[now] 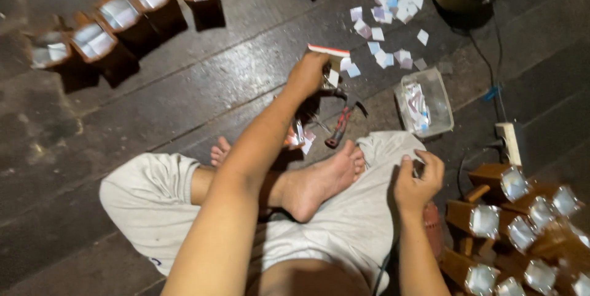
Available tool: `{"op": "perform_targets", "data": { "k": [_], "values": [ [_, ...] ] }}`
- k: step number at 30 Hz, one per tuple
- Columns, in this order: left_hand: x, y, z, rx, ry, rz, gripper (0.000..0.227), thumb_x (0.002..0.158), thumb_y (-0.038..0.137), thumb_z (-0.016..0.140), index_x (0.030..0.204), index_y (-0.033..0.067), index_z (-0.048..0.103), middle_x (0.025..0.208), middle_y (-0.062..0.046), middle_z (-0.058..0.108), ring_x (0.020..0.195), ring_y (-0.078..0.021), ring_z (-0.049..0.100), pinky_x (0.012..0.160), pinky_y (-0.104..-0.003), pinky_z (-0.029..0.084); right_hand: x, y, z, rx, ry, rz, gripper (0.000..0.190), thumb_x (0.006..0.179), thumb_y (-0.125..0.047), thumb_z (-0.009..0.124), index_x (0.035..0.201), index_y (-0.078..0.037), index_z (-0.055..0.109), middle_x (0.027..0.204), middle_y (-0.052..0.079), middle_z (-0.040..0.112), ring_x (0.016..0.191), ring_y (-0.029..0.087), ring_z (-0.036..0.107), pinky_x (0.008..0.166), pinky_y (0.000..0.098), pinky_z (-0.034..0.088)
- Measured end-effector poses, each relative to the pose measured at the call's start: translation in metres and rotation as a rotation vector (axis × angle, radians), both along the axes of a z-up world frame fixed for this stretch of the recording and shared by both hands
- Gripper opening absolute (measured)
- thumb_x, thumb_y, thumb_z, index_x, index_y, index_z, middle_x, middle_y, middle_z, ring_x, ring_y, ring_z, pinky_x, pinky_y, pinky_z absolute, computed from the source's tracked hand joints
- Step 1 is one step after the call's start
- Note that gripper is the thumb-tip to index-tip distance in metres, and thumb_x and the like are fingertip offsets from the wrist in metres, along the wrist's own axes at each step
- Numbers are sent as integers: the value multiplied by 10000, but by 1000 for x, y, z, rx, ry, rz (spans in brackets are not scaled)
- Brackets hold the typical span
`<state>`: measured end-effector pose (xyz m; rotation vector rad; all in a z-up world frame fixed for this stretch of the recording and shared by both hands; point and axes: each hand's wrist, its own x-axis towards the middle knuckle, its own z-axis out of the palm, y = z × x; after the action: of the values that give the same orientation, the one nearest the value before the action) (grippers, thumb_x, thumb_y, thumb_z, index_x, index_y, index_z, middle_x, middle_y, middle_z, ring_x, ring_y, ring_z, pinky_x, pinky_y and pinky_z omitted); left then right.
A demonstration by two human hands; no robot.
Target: The person assembles components of small wooden light fixtures by hand, using a drill to secure parts and a hammer to tap pieces into place.
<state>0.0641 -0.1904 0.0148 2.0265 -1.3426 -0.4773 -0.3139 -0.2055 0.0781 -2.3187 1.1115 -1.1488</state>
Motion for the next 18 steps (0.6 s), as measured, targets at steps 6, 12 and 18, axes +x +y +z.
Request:
{"op": "perform_targets", "data": {
  "k": [6, 12, 18],
  "values": [
    [-2, 1, -4, 92, -8, -7, 404, 957, 3, 447, 1284, 146, 637, 1176, -205, 687, 1053, -437, 726, 893, -522, 613, 75, 18, -10, 41, -26, 184, 209, 865, -16, 755, 1068, -37, 710, 1012, 145, 629, 1024, 392, 643, 919, 457, 495],
    [-4, 14, 6, 57, -60, -33, 429, 810, -33, 582, 1212, 111, 617, 1046, -208, 718, 975, -436, 737, 847, -518, 617, 105, 36, -12, 147, 34, 261, 263, 845, -74, 783, 1105, -70, 739, 1034, 110, 658, 1044, 346, 660, 944, 424, 505],
    [-5, 19, 0, -48, -29, 1, 442, 785, -69, 538, 1187, 104, 600, 987, -215, 701, 958, -453, 722, 805, -532, 610, 128, 13, -13, 255, 128, 359, 325, 873, -81, 759, 1191, -47, 704, 1069, 166, 674, 1058, 390, 666, 943, 476, 512]
  ]
}}
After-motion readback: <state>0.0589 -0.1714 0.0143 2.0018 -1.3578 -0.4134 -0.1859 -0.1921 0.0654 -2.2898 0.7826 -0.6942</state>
